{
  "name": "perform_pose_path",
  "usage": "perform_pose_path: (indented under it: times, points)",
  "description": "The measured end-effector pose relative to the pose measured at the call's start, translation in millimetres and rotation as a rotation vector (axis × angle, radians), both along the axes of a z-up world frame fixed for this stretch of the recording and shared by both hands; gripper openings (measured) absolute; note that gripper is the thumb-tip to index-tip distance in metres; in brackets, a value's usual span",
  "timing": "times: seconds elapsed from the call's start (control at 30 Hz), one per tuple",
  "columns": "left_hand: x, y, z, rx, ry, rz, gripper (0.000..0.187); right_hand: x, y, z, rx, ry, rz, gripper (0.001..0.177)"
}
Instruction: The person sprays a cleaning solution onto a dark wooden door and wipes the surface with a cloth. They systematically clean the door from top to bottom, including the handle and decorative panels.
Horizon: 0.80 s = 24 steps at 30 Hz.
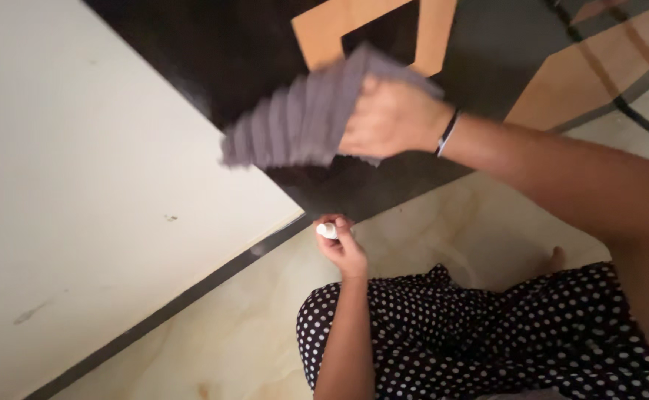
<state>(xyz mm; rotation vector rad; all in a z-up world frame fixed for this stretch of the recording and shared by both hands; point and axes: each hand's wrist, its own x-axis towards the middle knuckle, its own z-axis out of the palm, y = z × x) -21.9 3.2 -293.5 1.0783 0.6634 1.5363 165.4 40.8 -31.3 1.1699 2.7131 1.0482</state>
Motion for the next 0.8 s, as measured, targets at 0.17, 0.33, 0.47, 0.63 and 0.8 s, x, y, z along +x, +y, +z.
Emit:
perform_pose_path:
  times: [0.17,0.33,0.47,0.63,0.8]
  points:
    - [-3,-4,4,0.036,-0.009,-0.013,0.014,38,-43,51,0.329,0.443,-0.069,0.045]
    - [-5,-11,6,0.033,0.039,-0.042,0.012,156,-63,-1,0.692,0.416,-0.365,0.059]
    - [-5,-11,13,0.022,0.091,-0.043,0.011,292,-79,-71,0.976,0.673,-0.460,0.057]
    - [-6,-9,19,0.039,0.060,-0.038,0.010,397,-108,-108,1.126,1.159,-0.429,0.058]
    - [-1,-8,24,0.030,0.068,-0.054,0.007,383,-112,-92,1.191,1.243,-0.486,0.061]
